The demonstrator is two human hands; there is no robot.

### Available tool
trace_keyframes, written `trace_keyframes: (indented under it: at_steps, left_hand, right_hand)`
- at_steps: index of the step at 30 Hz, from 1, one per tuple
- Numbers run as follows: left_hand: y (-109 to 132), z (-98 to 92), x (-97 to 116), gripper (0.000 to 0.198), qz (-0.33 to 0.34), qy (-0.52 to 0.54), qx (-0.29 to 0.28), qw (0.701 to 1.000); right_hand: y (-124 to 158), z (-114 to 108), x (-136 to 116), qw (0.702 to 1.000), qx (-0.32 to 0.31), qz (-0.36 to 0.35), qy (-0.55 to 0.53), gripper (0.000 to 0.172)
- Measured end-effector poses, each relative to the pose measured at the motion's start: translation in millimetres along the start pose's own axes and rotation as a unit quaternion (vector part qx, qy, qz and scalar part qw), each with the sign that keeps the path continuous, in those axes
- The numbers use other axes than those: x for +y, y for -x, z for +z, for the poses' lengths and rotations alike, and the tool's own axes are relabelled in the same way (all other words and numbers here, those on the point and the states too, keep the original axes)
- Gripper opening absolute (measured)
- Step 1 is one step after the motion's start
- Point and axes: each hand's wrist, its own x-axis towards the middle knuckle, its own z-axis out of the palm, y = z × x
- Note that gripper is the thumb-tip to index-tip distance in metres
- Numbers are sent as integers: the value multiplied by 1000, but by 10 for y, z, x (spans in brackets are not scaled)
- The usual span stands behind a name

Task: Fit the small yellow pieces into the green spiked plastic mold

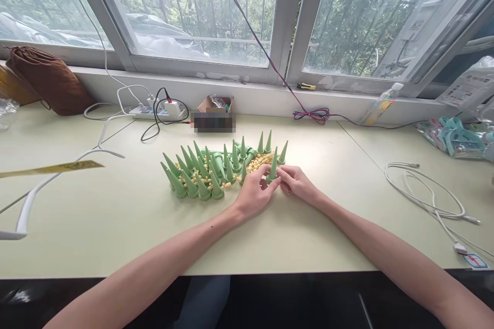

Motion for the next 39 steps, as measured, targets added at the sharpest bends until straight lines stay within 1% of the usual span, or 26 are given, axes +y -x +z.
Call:
trace_keyframes:
  at_steps: [14,39]
  left_hand:
    - [1,-6,7,28,8,-9,-5,1000]
    - [1,-8,22,27,10,-5,-4,1000]
  right_hand:
    - [14,-2,-54,1000,-2,-3,19,43]
    - [9,0,-75,1000,-3,3,15,43]
